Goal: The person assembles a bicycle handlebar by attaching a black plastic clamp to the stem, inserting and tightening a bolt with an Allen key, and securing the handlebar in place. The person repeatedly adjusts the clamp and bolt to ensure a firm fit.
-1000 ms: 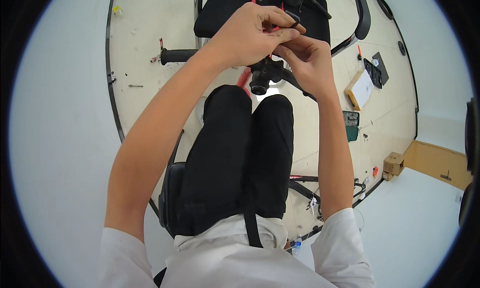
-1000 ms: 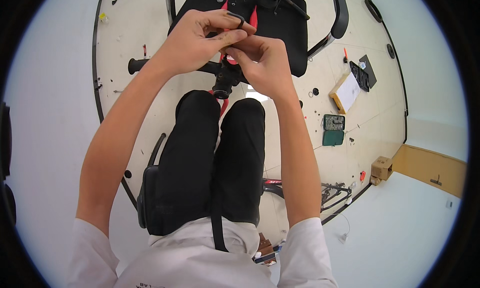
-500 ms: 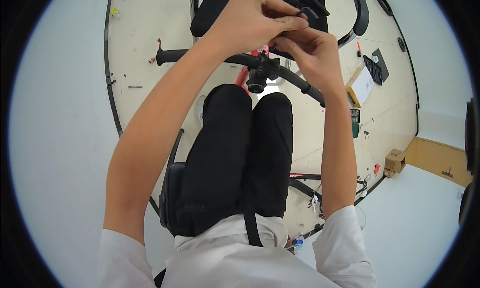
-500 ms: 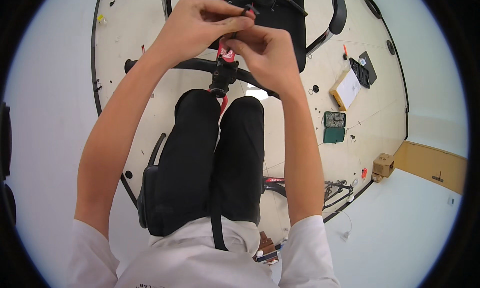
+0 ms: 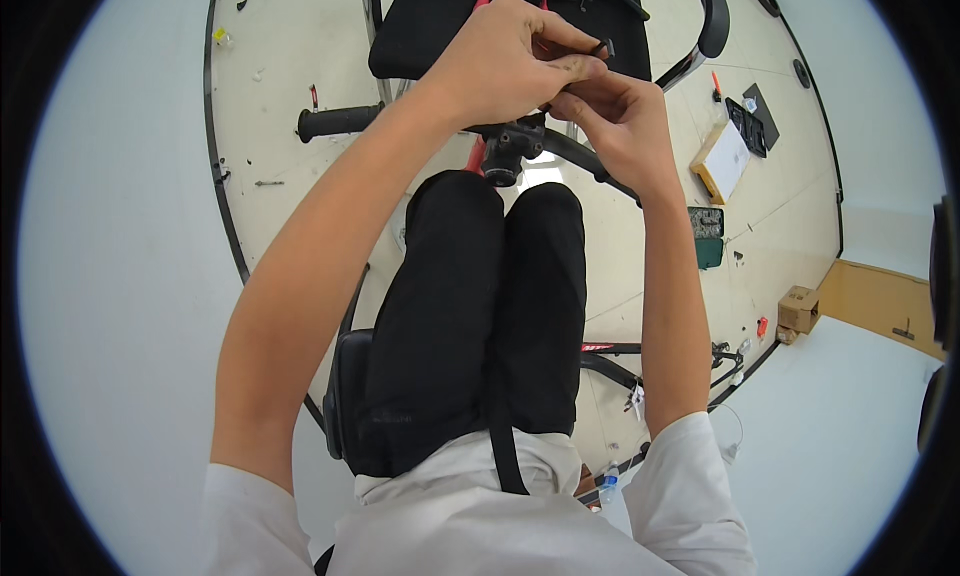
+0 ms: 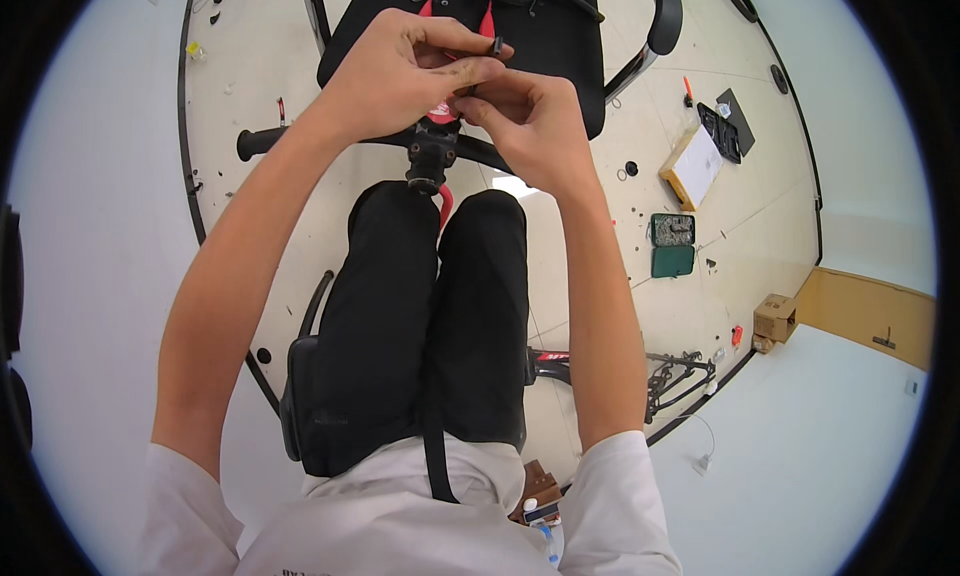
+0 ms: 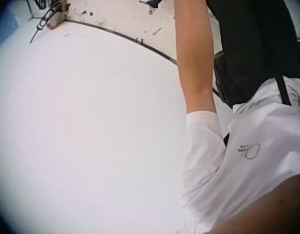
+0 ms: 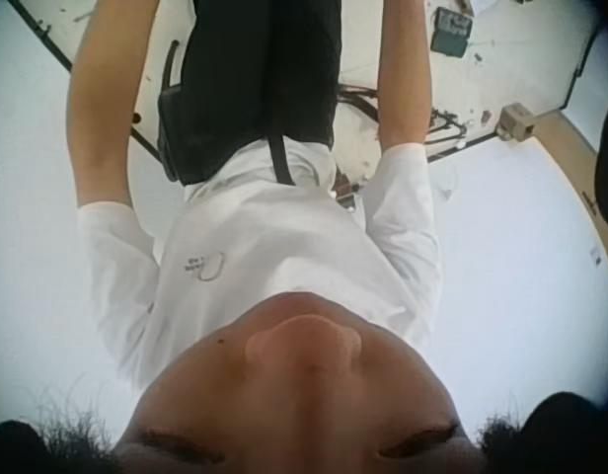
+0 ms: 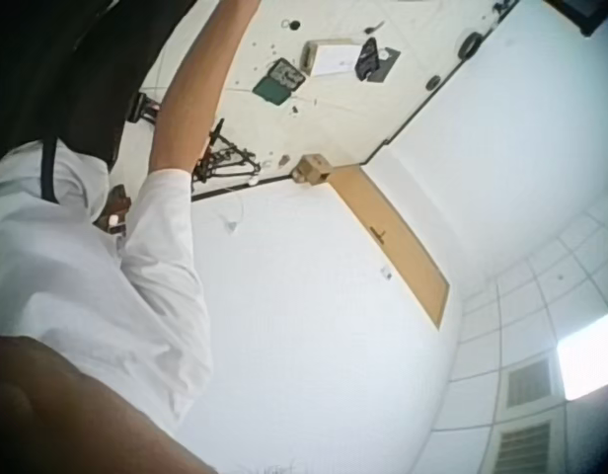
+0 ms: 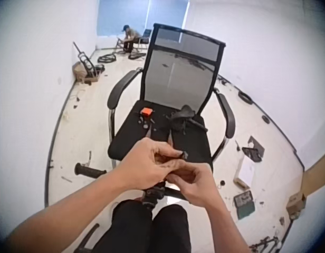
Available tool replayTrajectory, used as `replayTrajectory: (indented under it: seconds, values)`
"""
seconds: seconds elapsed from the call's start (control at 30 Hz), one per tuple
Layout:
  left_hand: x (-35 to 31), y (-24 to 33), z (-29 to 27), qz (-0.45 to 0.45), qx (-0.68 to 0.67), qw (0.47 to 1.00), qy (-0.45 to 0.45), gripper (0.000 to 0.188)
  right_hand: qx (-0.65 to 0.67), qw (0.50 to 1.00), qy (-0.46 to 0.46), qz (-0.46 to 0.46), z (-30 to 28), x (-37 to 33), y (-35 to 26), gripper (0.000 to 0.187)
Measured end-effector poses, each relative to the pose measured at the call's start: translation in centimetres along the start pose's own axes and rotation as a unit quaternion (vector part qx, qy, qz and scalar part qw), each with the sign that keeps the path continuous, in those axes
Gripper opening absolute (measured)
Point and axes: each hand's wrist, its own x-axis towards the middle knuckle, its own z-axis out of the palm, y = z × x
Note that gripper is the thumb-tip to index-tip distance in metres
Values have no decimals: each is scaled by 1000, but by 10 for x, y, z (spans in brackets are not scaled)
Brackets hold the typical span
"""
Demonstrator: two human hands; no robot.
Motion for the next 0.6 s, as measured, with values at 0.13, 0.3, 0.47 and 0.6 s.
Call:
replayTrajectory:
  seconds: [0.13,0.3,0.47,0.6]
  values:
    - [1,6,-4,19,-1,999,-27,23,-17,1000,-16,-17,-6,1,5,18]
    - [1,6,-8,-46,-67,996,-43,25,-9,1000,-8,-29,0,-2,3,18]
    - [-1,7,-5,-51,-113,992,-9,22,-37,994,94,-38,8,-7,5,18]
    - [2,2,-8,-39,-138,990,8,20,11,991,125,-49,15,-7,10,16]
